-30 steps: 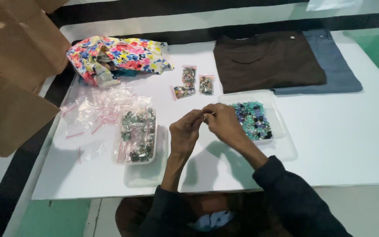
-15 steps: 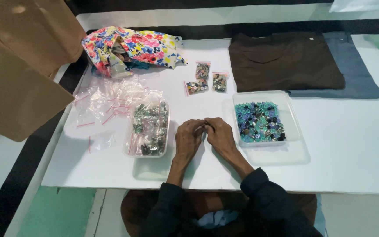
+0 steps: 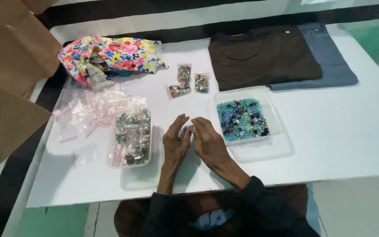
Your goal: The person sorts small metal and plastic buttons by picking them from a large tray and placing them into separate clear plastic containers or small bags.
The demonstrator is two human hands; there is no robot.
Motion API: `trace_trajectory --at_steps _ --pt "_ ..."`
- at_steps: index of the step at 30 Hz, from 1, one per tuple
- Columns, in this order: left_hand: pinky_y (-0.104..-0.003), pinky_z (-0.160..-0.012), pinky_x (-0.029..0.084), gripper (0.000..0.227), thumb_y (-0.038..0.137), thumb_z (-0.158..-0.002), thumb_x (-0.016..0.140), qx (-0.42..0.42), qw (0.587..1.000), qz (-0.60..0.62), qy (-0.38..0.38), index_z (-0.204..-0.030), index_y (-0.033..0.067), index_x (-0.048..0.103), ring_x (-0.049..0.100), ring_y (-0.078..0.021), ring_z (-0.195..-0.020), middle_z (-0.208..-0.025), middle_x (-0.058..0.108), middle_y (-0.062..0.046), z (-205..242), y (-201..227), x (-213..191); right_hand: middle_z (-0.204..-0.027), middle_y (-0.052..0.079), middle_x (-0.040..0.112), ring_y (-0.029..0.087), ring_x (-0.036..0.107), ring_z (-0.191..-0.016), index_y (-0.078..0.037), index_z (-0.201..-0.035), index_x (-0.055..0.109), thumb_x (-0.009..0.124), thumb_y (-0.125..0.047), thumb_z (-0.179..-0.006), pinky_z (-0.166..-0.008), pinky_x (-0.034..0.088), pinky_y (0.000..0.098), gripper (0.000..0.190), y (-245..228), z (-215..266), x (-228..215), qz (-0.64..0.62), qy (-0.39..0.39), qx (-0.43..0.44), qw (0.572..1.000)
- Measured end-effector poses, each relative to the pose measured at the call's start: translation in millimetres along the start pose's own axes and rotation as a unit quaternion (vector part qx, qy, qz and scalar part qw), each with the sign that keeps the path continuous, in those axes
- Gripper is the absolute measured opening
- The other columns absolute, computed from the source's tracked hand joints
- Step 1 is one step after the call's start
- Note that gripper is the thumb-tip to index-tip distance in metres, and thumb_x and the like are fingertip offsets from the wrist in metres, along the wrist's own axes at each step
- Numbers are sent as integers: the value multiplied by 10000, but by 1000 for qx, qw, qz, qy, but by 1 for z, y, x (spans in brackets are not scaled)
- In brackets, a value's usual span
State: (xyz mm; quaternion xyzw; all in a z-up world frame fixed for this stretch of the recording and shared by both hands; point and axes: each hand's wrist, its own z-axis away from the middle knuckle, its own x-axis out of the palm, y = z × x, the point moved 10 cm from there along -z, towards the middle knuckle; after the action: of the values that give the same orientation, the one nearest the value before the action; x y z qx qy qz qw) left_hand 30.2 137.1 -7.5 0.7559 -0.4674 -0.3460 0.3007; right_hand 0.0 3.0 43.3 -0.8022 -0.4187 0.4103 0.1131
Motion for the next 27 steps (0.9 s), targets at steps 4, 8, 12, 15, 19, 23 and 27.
trace_trajectory --at_steps 4,8,12,15,19,23,27 --pt "-494 -957 567 328 53 -881 774 66 998 -15 9 -1204 92 731 672 -397 -1174 -1211 725 -183 -11 52 30 -1105 3 692 257 760 -864 -134 -1134 745 628 -204 -1017 -664 633 348 180 44 -2 -35 93 45 -7 995" --pt "-457 -882 608 278 7 -876 765 132 988 -52 -61 -1140 90 737 726 -360 -1061 -1097 746 -134 -29 85 87 -980 79 720 355 750 -840 -98 -1085 748 612 -81 -978 -655 622 425 174 123 -31 -66 137 -44 -8 990" --pt "-467 -846 600 316 28 -916 660 73 945 -178 -263 -1198 152 727 720 -344 -1077 -1159 732 -97 -31 48 170 -1010 126 748 407 751 -919 -123 -1148 750 593 -26 -898 -776 618 504 311 202 -31 -61 242 -258 89 931" --pt "-463 -820 598 383 16 -862 694 99 908 -282 -294 -1198 196 719 741 -326 -996 -1113 733 -73 -28 20 212 -982 85 729 384 751 -916 -148 -1126 721 813 -120 -745 -764 620 505 393 247 -15 -46 323 -307 93 890" --pt "-420 -688 609 379 87 -886 640 145 869 -356 -311 -1174 317 730 760 -244 -855 -968 744 36 -23 1 245 -889 131 722 417 749 -841 -45 -992 710 804 -39 -719 -690 617 509 289 238 -4 -58 309 -322 114 887" --pt "-454 -690 622 216 179 -848 693 135 854 -356 -354 -1035 240 782 758 -301 -783 -837 733 -37 -28 12 250 -846 221 733 470 744 -827 34 -938 730 716 18 -728 -679 619 545 211 230 -11 -59 286 -353 110 884" --pt "-445 -658 615 186 173 -823 707 149 847 -378 -343 -973 253 784 753 -304 -728 -767 722 -35 -27 35 237 -833 250 728 495 733 -800 80 -910 729 705 49 -735 -631 604 546 179 236 -8 -52 237 -344 117 901"
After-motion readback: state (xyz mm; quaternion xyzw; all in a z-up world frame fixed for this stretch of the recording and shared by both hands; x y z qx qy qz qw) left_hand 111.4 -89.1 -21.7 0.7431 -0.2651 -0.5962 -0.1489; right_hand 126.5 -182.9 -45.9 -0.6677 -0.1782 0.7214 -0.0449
